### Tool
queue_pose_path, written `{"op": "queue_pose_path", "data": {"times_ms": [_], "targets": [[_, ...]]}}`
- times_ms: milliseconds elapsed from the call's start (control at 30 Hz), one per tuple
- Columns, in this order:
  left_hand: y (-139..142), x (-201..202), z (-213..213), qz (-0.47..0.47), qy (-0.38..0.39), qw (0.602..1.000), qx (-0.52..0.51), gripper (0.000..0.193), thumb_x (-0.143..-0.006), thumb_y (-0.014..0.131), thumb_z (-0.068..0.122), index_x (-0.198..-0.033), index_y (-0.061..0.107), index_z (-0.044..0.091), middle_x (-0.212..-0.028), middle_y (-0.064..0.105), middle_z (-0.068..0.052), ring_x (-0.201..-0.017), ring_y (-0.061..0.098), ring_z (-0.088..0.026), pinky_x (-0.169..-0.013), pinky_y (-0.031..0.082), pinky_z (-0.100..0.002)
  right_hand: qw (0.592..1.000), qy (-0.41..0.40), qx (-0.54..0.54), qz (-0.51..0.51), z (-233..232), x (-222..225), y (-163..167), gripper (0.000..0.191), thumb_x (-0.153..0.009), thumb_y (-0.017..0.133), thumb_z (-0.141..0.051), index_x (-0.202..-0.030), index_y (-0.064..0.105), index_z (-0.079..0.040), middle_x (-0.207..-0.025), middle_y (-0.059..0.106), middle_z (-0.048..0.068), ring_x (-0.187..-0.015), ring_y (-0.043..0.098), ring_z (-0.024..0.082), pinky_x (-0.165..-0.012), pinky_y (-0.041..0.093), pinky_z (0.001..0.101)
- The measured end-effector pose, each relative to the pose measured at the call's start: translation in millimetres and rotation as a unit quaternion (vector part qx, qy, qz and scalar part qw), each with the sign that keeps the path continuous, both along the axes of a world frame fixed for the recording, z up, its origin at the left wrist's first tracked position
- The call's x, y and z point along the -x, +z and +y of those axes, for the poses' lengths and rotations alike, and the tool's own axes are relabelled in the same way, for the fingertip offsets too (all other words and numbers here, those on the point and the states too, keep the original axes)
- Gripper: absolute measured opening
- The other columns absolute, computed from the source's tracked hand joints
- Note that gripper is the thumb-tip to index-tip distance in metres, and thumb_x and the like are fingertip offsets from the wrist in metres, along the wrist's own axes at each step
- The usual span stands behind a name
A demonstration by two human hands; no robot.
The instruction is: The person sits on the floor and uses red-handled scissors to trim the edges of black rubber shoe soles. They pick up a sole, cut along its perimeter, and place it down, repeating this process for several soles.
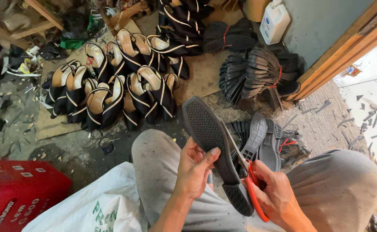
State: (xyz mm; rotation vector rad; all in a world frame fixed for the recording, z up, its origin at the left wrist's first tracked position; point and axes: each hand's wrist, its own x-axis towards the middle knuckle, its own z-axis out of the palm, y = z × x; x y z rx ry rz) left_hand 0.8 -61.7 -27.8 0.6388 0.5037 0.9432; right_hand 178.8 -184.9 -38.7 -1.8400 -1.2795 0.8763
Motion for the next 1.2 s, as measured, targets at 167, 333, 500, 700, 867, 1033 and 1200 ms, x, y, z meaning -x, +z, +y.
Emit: {"op": "queue_pose_path", "data": {"times_ms": [167,333,500,700,867,1033,1200], "targets": [[-10.9,3.0,4.2,0.068,-0.017,0.997,-0.044,0.039,-0.092,0.071,0.0,-0.129,0.058,0.002,-0.115,0.071,-0.006,-0.101,0.068,-0.012,-0.092,0.056,-0.029,0.989,-0.047,0.035,0.138,2.3,-6.0,-9.8,0.027,-0.088,0.072,-0.019,-0.081,0.051,-0.003,-0.056,0.053,0.006,-0.051,0.047,0.009,-0.046,0.041,0.0314],[-20.6,6.3,4.0,0.133,-0.047,0.982,-0.126,0.031,-0.095,0.072,0.0,-0.125,0.062,-0.001,-0.113,0.071,-0.005,-0.101,0.066,-0.011,-0.093,0.055,-0.029,0.988,-0.04,0.03,0.149,2.0,-16.2,-6.5,0.022,-0.086,0.071,-0.017,-0.083,0.053,-0.004,-0.06,0.058,0.004,-0.052,0.052,0.007,-0.047,0.046,0.0291],[-20.4,4.5,2.8,0.134,-0.06,0.979,-0.139,0.033,-0.094,0.07,-0.003,-0.126,0.061,-0.001,-0.114,0.071,-0.005,-0.104,0.066,-0.011,-0.098,0.053,-0.029,0.992,-0.038,0.109,0.044,2.0,-16.2,-0.4,0.032,-0.086,0.078,-0.024,-0.083,0.053,-0.004,-0.053,0.055,0.007,-0.048,0.049,0.011,-0.046,0.041,0.0307],[-13.8,3.5,2.5,0.141,-0.069,0.981,-0.116,0.034,-0.095,0.069,-0.004,-0.128,0.06,-0.002,-0.115,0.07,-0.005,-0.105,0.065,-0.012,-0.098,0.054,-0.031,0.985,-0.054,0.032,0.158,1.3,-15.9,-11.3,0.019,-0.09,0.067,-0.016,-0.084,0.054,-0.004,-0.057,0.052,0.002,-0.051,0.045,0.006,-0.044,0.049,0.0277],[-19.3,5.2,5.7,0.034,-0.058,0.997,-0.04,0.045,-0.096,0.065,0.008,-0.138,0.05,0.006,-0.111,0.068,-0.004,-0.097,0.065,-0.011,-0.089,0.054,-0.028,0.978,-0.056,0.016,0.203,2.1,-21.5,-25.2,0.021,-0.092,0.07,-0.014,-0.087,0.054,-0.001,-0.068,0.059,0.0,-0.057,0.052,0.006,-0.046,0.051,0.0279],[-34.2,21.2,31.6,-0.297,-0.231,0.919,0.12,0.054,-0.121,0.045,0.054,-0.134,0.05,0.002,-0.104,0.06,-0.005,-0.086,0.057,-0.014,-0.068,0.051,-0.032,0.955,-0.114,-0.027,0.271,7.8,-34.0,-33.5,0.027,-0.1,0.059,-0.027,-0.092,0.063,-0.001,-0.057,0.047,0.001,-0.046,0.044,0.009,-0.042,0.036,0.0255],[-46.4,25.8,39.3,-0.22,-0.18,0.933,0.221,0.07,-0.102,0.04,0.065,-0.129,0.054,0.001,-0.104,0.062,-0.008,-0.084,0.061,-0.017,-0.062,0.058,-0.036,0.925,-0.187,-0.026,0.329,14.3,-36.1,-35.7,0.039,-0.102,0.054,-0.038,-0.093,0.061,-0.001,-0.056,0.047,0.002,-0.043,0.042,0.01,-0.039,0.038,0.0274]]}}
